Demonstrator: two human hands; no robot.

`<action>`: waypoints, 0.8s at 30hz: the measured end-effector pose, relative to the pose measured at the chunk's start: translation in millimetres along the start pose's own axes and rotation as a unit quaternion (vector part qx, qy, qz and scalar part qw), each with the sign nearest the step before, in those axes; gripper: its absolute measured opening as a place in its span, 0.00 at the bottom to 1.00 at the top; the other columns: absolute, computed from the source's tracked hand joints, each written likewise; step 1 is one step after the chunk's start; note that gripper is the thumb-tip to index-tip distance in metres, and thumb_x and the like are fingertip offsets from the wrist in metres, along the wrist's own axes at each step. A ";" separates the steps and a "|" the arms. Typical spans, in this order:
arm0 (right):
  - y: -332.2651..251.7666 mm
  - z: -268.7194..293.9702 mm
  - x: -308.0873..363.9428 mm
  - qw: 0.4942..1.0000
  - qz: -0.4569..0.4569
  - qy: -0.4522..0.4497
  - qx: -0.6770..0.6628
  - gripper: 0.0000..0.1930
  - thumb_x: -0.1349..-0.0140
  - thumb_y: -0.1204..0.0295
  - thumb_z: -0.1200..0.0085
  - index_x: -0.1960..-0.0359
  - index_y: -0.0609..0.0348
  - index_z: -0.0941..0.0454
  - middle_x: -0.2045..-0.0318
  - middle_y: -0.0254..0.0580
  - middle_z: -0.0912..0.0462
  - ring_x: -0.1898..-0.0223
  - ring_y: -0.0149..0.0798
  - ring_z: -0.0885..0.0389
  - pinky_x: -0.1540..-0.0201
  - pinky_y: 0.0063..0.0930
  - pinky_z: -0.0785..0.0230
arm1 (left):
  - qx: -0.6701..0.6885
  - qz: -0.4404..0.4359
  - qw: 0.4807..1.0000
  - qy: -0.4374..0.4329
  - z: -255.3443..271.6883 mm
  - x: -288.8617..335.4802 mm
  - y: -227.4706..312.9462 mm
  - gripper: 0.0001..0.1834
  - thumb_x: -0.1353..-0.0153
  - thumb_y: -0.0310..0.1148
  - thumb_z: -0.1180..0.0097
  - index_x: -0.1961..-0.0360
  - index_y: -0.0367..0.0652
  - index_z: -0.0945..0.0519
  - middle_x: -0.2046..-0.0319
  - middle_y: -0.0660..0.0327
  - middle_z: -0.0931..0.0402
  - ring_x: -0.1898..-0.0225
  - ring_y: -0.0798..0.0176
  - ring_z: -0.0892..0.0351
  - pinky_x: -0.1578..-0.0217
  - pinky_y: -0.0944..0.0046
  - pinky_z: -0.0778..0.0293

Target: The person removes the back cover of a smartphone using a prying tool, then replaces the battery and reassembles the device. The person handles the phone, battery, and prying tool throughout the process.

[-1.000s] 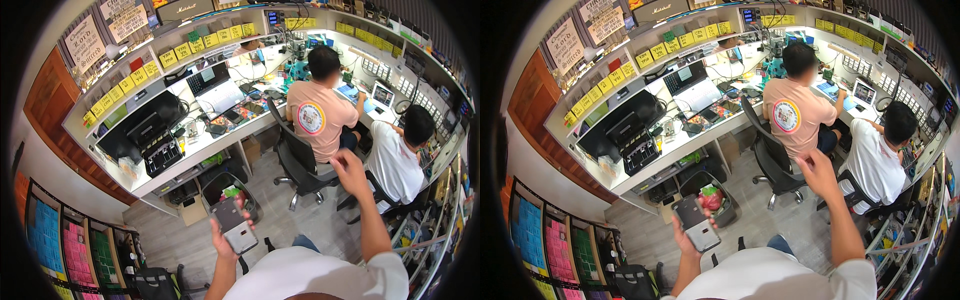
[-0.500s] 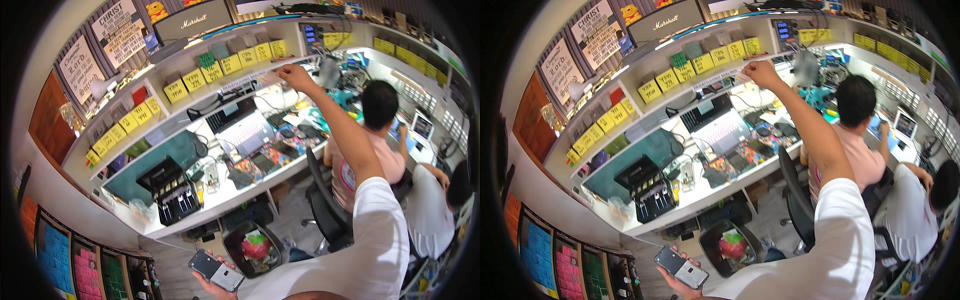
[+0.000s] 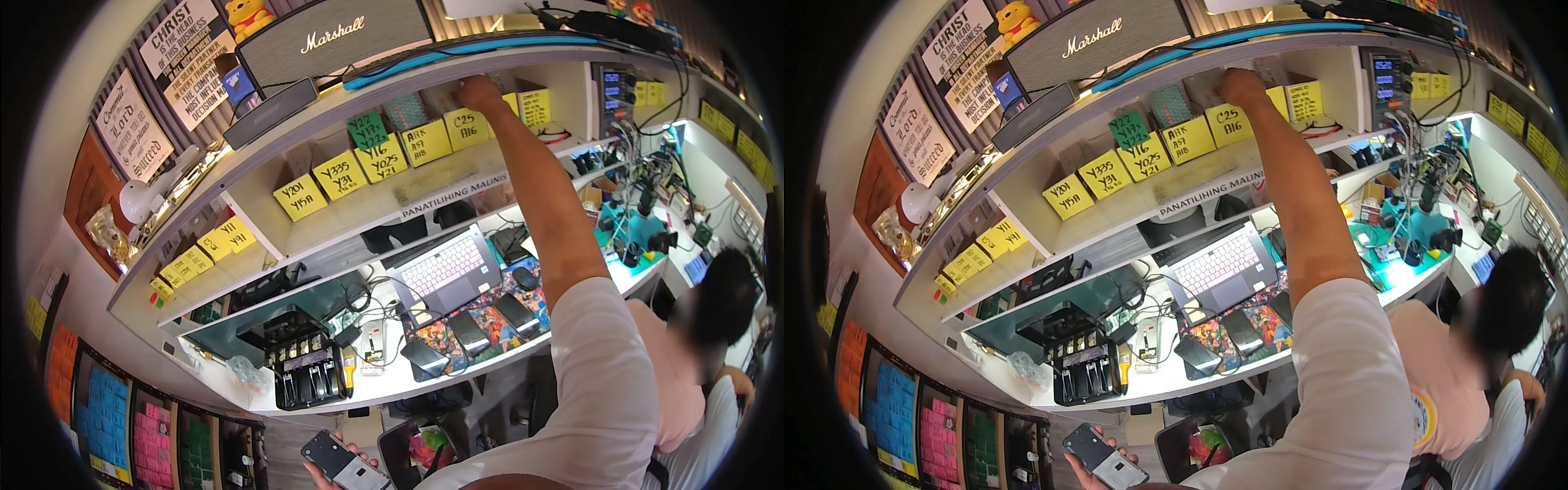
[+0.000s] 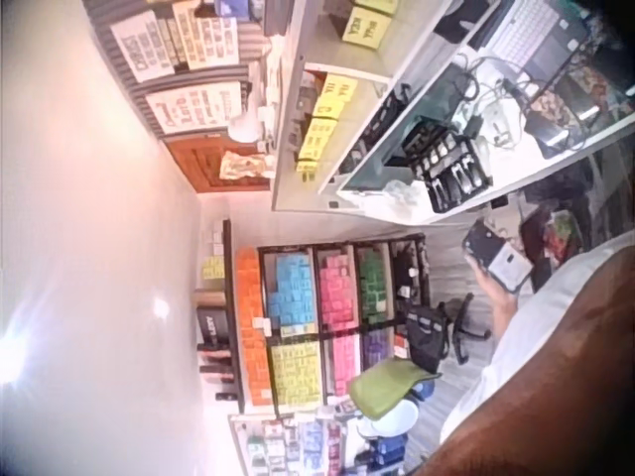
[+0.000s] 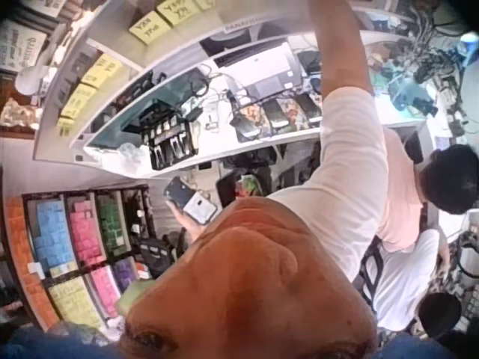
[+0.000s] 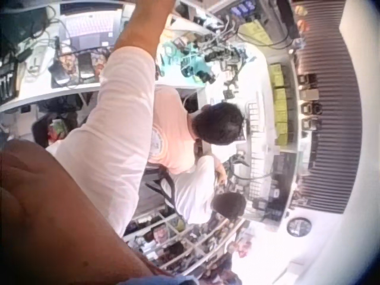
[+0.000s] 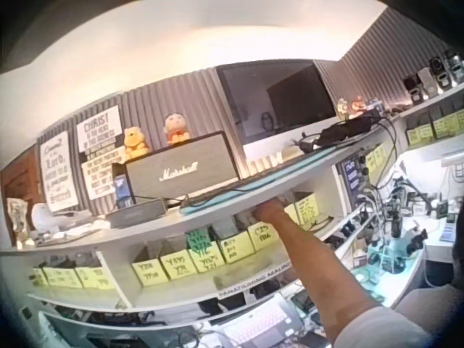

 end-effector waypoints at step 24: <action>-181.1 143.9 181.9 0.914 0.296 0.269 -0.068 0.11 0.33 0.69 0.42 0.50 0.52 0.18 0.54 0.47 0.14 0.52 0.57 0.17 0.49 0.47 0.24 | 0.009 0.026 0.998 -0.059 88.6 -60.5 89.6 0.45 0.34 0.75 0.60 0.31 0.50 0.31 0.54 0.55 0.17 0.63 0.52 0.15 0.64 0.49 0.16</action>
Point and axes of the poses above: each hand's wrist, its own x-axis away from the middle knuckle, its own z-axis out of the back of the hand, y = z × x, the point moved 10 cm from there along -x, towards the middle knuckle
